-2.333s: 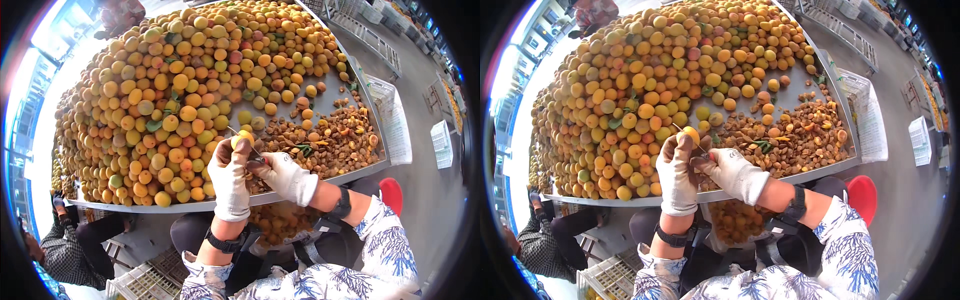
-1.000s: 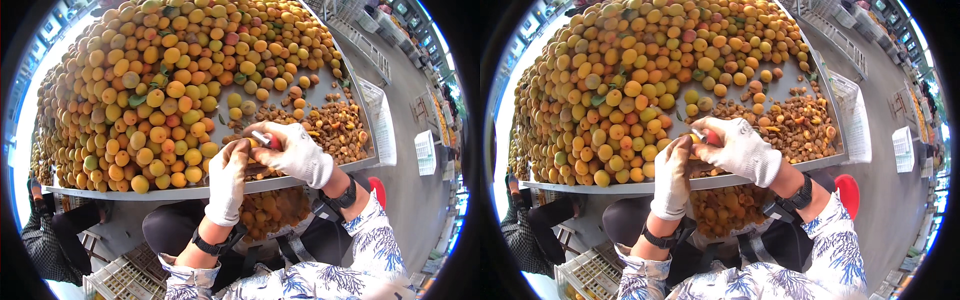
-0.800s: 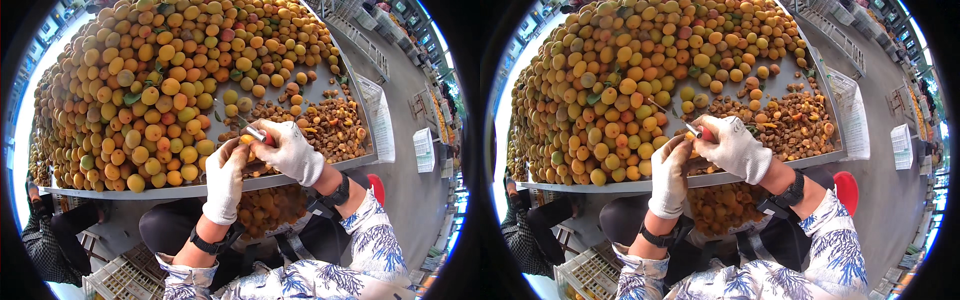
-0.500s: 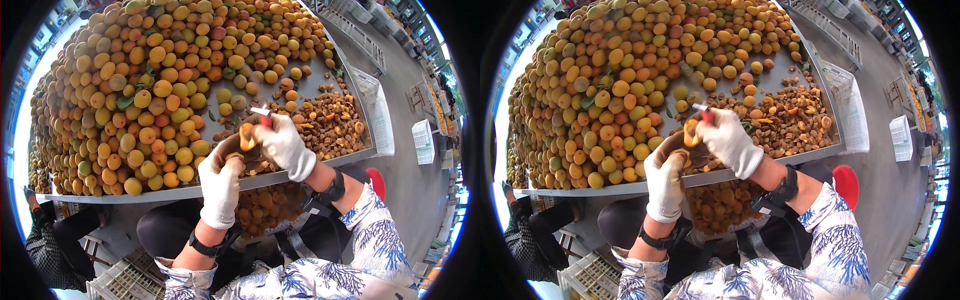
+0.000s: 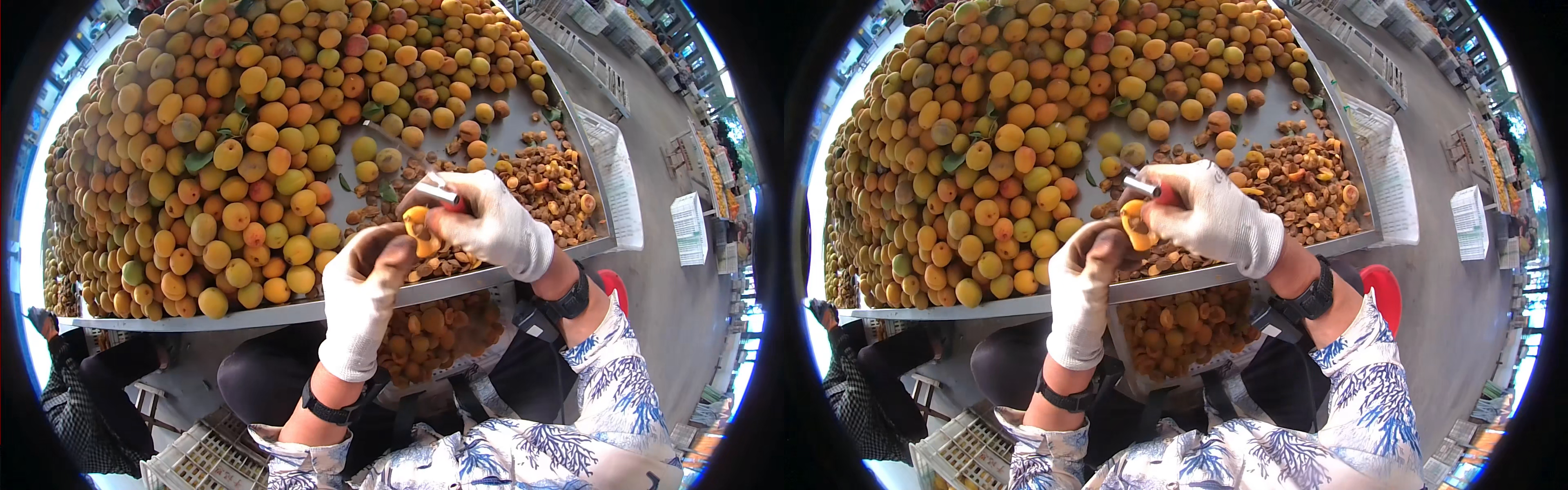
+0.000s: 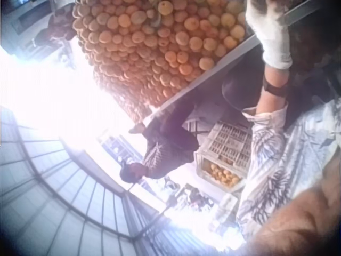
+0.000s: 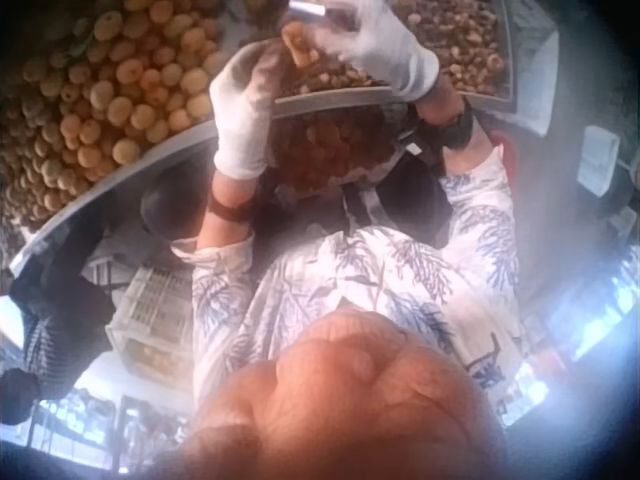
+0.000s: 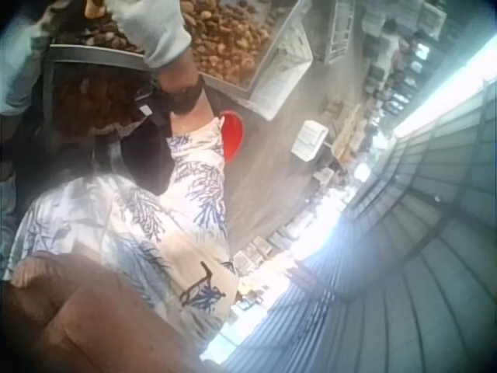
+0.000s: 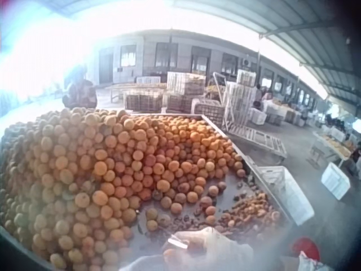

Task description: The person pits apricots by picking them up one at a time, slicing them open with a tool, and pulling out the pits. The person then places the fruit halves and the pits into separate piles on the table.

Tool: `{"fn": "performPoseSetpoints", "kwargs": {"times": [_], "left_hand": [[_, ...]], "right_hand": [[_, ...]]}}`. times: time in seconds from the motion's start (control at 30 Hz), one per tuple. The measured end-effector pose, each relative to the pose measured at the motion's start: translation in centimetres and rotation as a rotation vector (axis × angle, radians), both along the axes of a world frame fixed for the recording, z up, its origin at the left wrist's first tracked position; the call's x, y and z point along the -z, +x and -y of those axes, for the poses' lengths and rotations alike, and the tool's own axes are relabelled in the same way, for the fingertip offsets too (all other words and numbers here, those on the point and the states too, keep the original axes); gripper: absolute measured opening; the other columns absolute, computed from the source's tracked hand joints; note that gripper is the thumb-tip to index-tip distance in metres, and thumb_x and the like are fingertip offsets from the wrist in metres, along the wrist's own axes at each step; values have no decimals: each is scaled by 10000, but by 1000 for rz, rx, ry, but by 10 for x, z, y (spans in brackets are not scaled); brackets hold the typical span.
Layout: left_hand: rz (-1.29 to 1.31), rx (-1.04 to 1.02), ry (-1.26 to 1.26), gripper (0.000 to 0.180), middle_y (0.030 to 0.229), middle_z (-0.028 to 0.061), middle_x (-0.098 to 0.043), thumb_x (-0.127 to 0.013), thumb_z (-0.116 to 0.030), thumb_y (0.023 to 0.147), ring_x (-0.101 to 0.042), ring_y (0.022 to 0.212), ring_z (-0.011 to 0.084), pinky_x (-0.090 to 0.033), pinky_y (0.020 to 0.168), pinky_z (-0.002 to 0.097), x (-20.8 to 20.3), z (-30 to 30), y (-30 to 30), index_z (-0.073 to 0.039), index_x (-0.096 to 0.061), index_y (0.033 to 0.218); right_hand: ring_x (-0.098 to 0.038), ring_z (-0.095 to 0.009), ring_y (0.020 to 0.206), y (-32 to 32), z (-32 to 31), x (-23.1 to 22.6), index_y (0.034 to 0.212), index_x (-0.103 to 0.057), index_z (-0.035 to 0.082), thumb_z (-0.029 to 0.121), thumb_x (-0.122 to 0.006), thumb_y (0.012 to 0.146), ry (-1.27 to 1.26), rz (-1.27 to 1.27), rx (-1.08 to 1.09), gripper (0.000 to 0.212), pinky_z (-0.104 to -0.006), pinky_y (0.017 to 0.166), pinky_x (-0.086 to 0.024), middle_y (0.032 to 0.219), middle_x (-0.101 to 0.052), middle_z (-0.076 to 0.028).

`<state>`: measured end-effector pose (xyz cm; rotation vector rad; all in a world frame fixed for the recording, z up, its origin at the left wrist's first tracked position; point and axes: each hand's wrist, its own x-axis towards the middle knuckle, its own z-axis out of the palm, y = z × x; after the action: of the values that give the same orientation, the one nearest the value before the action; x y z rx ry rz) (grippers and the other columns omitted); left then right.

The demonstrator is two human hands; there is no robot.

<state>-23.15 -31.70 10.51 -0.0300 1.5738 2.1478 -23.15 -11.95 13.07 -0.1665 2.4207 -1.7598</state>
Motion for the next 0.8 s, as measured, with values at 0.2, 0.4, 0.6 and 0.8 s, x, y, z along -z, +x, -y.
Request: {"fn": "performPoseSetpoints", "kwargs": {"times": [0.2,0.4,0.6,0.8], "left_hand": [[-48,-54,-25,329,995,66,-685,-640,-216,971,-632,903,101,-548,735,238,11,-3,1,63,-648,1147],[-35,-140,-104,248,958,59,-666,-567,-142,976,-617,855,103,-502,820,247,12,4,-1,64,-646,1088],[15,-168,63,277,961,85,-671,-559,-177,997,-656,759,139,-540,715,263,14,0,-3,49,-605,1148],[72,5,145,459,1097,115,-681,-639,-104,912,-687,891,170,-558,799,289,4,0,-7,63,-533,1326]], "right_hand": [[-632,-194,636,9,21,-7,1026,-608,13,62,-656,817,242,-171,2,220,-319,615,-504,720,-627,-118],[-577,-133,638,11,32,5,1011,-602,16,57,-701,805,54,-181,1,232,-287,612,-489,738,-619,-87],[-554,-26,819,13,33,5,1022,-625,29,67,-727,871,-393,116,158,186,-214,708,-488,886,-641,15],[-607,-50,791,5,24,12,1098,-667,15,91,-723,904,-453,301,276,215,-211,681,-501,904,-684,-5]]}}
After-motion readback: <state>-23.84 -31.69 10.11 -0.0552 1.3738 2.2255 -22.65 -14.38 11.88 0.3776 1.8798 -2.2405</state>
